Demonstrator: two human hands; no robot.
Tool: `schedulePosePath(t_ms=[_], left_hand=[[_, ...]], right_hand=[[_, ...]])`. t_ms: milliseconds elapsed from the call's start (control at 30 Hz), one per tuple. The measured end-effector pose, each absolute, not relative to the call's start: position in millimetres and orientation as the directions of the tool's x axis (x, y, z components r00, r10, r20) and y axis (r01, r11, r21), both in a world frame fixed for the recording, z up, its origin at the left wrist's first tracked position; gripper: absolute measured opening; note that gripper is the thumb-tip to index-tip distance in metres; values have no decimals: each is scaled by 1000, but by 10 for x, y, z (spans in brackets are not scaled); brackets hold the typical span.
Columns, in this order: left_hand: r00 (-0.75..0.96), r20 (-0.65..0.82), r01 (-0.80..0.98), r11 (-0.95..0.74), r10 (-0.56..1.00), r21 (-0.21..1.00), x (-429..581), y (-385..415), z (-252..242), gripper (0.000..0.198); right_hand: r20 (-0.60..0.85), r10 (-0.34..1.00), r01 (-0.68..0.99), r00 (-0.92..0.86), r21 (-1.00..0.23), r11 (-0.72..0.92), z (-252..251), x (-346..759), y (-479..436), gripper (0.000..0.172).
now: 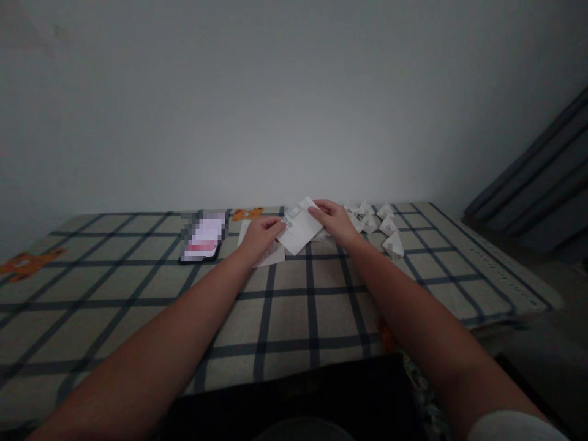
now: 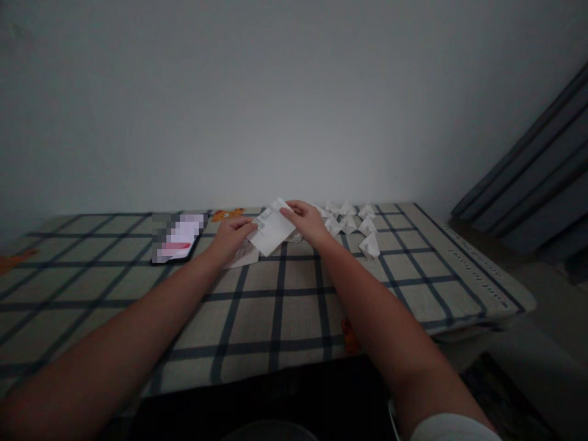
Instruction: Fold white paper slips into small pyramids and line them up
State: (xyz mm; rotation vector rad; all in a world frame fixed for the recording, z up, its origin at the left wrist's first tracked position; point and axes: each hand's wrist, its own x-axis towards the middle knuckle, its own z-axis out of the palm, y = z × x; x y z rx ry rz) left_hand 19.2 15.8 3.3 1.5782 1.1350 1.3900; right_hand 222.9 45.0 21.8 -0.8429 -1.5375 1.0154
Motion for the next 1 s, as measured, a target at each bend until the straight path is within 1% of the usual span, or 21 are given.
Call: schedulePosePath(t_ms=[33,167,300,400,500,567,667,800,1000], left_hand=[[14,336,135,-335,942,933,198,156,37,23],[-108,348,47,-345,931,937,209,176,69,30],[-152,376,55,-372,914,927,201,199,82,30],[-129,358,69,-352,925,934,207,189,79,30],[-71,329,68,-325,941,943,225,153,82,30],[-15,319,106,-316,948,943,235,128,81,30],[61,336,193,-342,940,920,237,114,62,31],[96,358,244,-370,929,896,217,135,26,32],[116,368,256,-386,923,886,212,143,17,30]], right_hand=[[385,902,40,-196,-916,399,197,2228,456,35],[375,897,75,-233,-913,401,147,2235,472,30],[369,887,127,-278,-901,414,165,2246,463,20],[390,891,110,-233,-900,422,218,2248,442,17],[403,901,57,-161,-907,417,266,2245,427,22],[401,900,58,-172,-908,415,272,2239,425,25],[424,869,151,-257,-870,469,245,2222,421,26],[443,821,273,-360,-792,547,211,2201,396,24],[455,815,323,-359,-759,566,209,2202,386,23]])
